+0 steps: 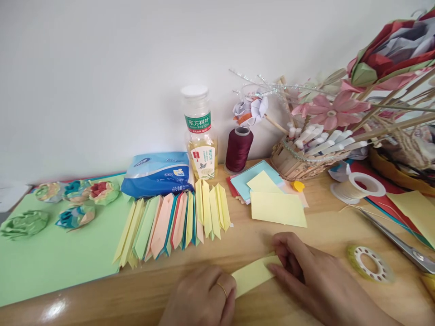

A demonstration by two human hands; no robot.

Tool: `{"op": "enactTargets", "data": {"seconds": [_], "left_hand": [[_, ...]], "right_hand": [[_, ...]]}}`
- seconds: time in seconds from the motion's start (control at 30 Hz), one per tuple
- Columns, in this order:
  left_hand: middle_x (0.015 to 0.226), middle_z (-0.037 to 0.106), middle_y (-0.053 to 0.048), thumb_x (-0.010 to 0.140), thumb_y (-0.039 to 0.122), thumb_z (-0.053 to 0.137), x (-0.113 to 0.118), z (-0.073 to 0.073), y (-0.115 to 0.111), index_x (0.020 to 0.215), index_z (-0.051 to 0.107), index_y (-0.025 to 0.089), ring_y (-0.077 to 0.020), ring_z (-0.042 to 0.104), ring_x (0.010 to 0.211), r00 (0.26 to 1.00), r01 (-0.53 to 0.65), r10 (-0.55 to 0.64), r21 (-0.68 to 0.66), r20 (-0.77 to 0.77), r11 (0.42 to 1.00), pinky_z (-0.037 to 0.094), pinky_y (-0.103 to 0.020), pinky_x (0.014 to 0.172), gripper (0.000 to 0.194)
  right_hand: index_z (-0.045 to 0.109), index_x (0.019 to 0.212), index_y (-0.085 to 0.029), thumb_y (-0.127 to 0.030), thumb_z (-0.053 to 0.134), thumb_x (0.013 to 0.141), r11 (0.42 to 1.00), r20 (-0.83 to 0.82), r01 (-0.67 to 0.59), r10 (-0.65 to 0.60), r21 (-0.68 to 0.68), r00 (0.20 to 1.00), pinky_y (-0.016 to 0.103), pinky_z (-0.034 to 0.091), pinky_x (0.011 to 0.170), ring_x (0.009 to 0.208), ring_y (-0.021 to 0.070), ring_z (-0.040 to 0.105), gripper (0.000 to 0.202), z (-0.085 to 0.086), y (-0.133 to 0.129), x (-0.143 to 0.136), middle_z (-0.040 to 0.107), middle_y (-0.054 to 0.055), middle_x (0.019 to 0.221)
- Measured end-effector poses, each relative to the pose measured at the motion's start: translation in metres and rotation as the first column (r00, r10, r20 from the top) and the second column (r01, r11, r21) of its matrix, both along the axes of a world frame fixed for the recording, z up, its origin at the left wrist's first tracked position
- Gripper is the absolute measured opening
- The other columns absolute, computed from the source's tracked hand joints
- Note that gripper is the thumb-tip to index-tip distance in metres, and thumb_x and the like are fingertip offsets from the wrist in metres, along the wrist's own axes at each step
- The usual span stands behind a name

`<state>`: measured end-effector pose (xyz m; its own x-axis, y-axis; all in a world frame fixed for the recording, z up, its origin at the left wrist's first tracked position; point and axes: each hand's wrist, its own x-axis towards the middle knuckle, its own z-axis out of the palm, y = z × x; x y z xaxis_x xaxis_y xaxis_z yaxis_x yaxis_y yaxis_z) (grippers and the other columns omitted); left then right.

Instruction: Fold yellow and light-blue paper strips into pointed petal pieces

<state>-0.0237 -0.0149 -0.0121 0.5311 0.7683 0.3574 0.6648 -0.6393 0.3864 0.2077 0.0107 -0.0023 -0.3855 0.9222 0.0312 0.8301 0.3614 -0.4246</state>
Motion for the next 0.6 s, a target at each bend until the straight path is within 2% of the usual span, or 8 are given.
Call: {"op": "enactTargets", "data": {"seconds": [0.33,0.43,0.53,0.6], "left_hand": [[0.060,0.055,0.001,0.081,0.007,0.038,0.0001,0.0030,0.0019,0.069,0.054,0.018,-0.0128,0.052,0.051,1.000,-0.009,0.009,0.011,-0.011,1.000,0.039,-0.022,0.047,0.023],[0.059,0.052,0.001,0.081,0.007,0.038,0.0002,0.0028,0.0008,0.066,0.052,0.019,-0.0134,0.052,0.052,0.998,-0.013,0.015,0.040,-0.059,0.999,0.037,-0.022,0.046,0.024],[0.063,0.052,0.002,0.087,0.014,0.042,0.0038,0.0024,-0.0006,0.068,0.052,0.021,-0.0127,0.051,0.054,0.984,-0.113,0.120,0.057,-0.134,0.992,0.032,-0.022,0.043,0.022],[0.065,0.053,0.003,0.091,0.026,0.045,0.0081,0.0033,0.0004,0.072,0.055,0.021,-0.0111,0.048,0.051,0.974,-0.184,0.197,0.115,-0.114,0.976,0.032,-0.022,0.044,0.022]], "right_hand": [[0.034,0.084,-0.025,-0.024,0.050,0.083,1.000,0.052,0.002,-0.002,-0.009,0.999,0.022,0.031,0.040,0.039,0.0112,0.049,0.016,0.0001,0.0009,-0.0016,0.052,-0.009,0.055],[0.035,0.084,-0.026,-0.026,0.049,0.083,1.000,0.039,0.009,-0.009,-0.005,0.999,0.021,0.029,0.039,0.037,0.0107,0.048,0.015,-0.0009,-0.0004,-0.0005,0.052,-0.009,0.054],[0.034,0.084,-0.025,-0.027,0.049,0.084,1.000,0.053,0.003,-0.003,0.009,0.999,0.022,0.029,0.038,0.037,0.0112,0.048,0.015,-0.0019,-0.0013,0.0007,0.052,-0.009,0.054],[0.035,0.084,-0.025,-0.028,0.049,0.084,1.000,0.062,-0.005,0.004,0.014,0.998,0.022,0.029,0.039,0.038,0.0118,0.049,0.015,-0.0022,-0.0005,0.0009,0.052,-0.008,0.055]]}}
